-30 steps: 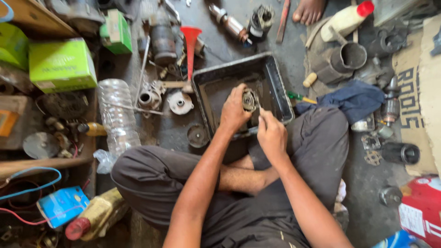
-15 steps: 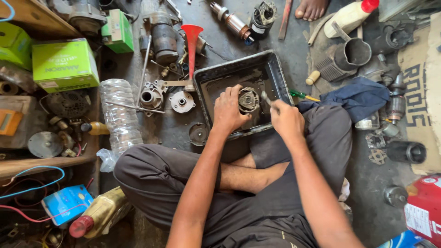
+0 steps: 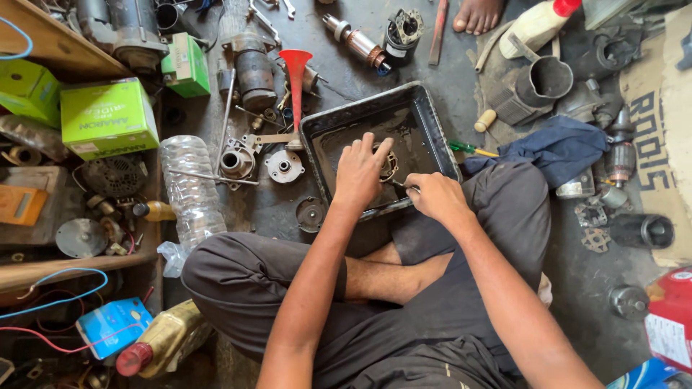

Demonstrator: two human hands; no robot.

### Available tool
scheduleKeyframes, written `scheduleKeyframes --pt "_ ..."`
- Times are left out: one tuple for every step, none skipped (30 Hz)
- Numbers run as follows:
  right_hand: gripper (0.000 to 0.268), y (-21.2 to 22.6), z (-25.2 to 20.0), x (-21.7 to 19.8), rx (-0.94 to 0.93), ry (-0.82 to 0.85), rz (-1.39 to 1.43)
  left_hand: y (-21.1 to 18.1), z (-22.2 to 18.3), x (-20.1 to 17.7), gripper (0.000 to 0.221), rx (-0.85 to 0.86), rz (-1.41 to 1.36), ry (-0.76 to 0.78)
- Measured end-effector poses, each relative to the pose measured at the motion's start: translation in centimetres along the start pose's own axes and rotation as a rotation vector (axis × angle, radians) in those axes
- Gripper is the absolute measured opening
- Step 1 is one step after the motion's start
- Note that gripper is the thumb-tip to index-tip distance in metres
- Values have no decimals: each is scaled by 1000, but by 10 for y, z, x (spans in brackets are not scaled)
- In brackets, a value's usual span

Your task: The person sits on the floor and cleans a cylindrical mechanical part using a white cloth and a small metal tool. They wipe the part, scrape it with the tool, and then apply a liquid from a bottle to the part.

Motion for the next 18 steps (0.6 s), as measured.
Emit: scheduleKeyframes --pt "18 0 -2 3 8 7 -20 4 -2 1 78 -14 5 20" --pt "18 1 -1 4 14 14 -43 8 -3 2 76 -31 9 37" --pt "18 3 -2 3 -2 -7 -39 18 -6 -1 78 -106 -87 13" --pt "18 4 1 -1 -19 -31 -38 29 -9 -2 79 -179 -183 -16" --pt "18 5 2 -4 -36 -55 -37 39 -12 -2 81 -252 -279 -45" --pt "18 -2 2 -9 10 -106 -23 45 -17 -2 77 -301 -336 -88" --pt "18 -8 2 -13 56 -158 -10 53 -20 1 74 -350 -393 -132" --pt "18 -14 1 -16 97 -203 3 63 -26 5 70 -406 -449 -177" --pt "18 -14 2 -12 86 -182 5 65 -27 9 71 -393 -478 -212" --pt "17 -14 3 -11 76 -164 8 65 -26 14 73 -374 -506 -248" --pt "17 -13 4 -10 67 -147 11 67 -26 18 74 -356 -533 -285" --pt "18 -17 1 -17 82 -194 25 68 -24 28 75 -382 -532 -257" --pt "19 -20 -3 -24 97 -241 38 68 -23 38 76 -409 -531 -229" --pt "19 -19 -6 -29 109 -286 54 69 -23 47 77 -438 -527 -201" --pt "20 -17 -9 -32 102 -318 112 71 -22 54 77 -461 -542 -184" --pt "21 -14 -13 -31 99 -345 175 73 -26 62 77 -488 -556 -162" --pt "22 -10 -17 -30 95 -371 237 76 -29 68 77 -514 -570 -139" --pt "22 0 -18 -26 35 -360 264 74 -29 70 78 -505 -547 -125"
Point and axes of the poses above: each hand's wrist, its own z-axis towards the middle knuckle, its own x-axis out of the palm, y = z × x, the point moved 10 cm from there along z, towards the middle knuckle, and after that the axes turned 7 degrees about y, right-handed, at the moved point
